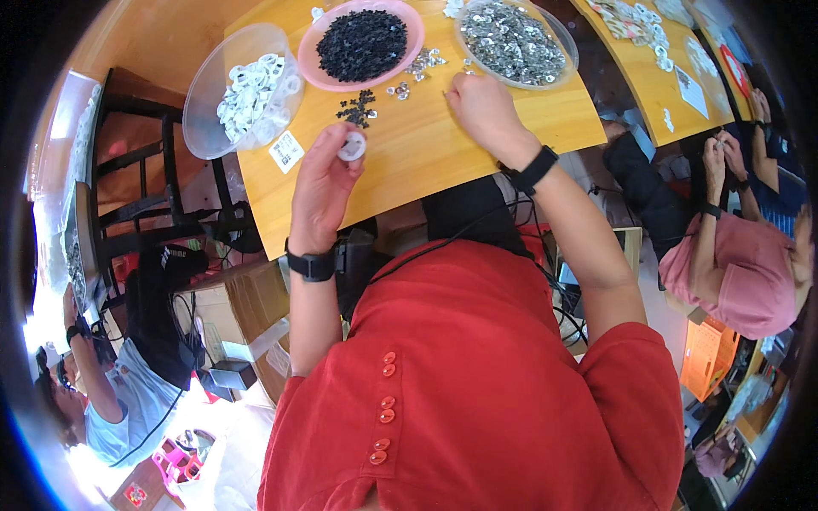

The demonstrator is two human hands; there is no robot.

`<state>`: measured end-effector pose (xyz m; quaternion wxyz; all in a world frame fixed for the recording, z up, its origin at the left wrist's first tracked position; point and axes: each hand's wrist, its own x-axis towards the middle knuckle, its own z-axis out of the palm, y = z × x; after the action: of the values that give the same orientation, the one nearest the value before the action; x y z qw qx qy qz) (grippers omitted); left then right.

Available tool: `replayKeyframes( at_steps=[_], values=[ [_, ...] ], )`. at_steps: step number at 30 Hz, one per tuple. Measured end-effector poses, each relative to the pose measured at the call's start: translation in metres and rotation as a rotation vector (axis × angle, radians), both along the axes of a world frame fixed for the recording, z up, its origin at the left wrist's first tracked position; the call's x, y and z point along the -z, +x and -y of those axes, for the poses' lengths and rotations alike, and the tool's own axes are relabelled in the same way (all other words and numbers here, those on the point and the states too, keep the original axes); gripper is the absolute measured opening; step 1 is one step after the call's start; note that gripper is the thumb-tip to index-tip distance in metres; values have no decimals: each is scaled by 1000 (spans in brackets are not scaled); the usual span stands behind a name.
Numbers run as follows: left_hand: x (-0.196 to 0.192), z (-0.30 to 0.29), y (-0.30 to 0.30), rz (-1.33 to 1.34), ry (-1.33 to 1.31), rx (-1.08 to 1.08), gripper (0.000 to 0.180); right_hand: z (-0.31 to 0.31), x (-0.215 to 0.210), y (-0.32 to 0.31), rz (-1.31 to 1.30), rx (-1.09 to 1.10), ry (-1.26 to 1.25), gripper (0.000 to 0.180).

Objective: Assembling small black plastic components into a white circular plastic base and bagging the finished products.

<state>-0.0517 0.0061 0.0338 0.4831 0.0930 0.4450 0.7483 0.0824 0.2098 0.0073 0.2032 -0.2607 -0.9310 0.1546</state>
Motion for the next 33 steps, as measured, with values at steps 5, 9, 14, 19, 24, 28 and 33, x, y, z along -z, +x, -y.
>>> replayKeyframes(
  at_steps=[5, 9, 14, 19, 24, 28, 33],
  values=[
    [-4, -21, 8, -245, -139, 54, 20, 27, -41, 1, -90, -91, -923, 17],
    [-12, -25, 15, -306, -151, 82, 18, 31, -54, 0, -144, -288, -1180, 19],
    [-11, -23, 21, -309, -154, 10, 15, 34, -59, -4, -125, -352, -1247, 20],
    [-10, -19, 25, -394, -133, -61, 13, 38, -57, -8, -116, -307, -1310, 21],
    [-11, -20, 27, -338, -109, -178, 12, 53, -54, -12, -319, -237, -1163, 19],
    [-9, -20, 27, -313, -82, -199, 12, 63, -58, -17, -397, -239, -1048, 18],
    [-10, -17, 27, -321, -94, -258, 13, 74, -67, -20, -377, -237, -747, 16]
  ],
)
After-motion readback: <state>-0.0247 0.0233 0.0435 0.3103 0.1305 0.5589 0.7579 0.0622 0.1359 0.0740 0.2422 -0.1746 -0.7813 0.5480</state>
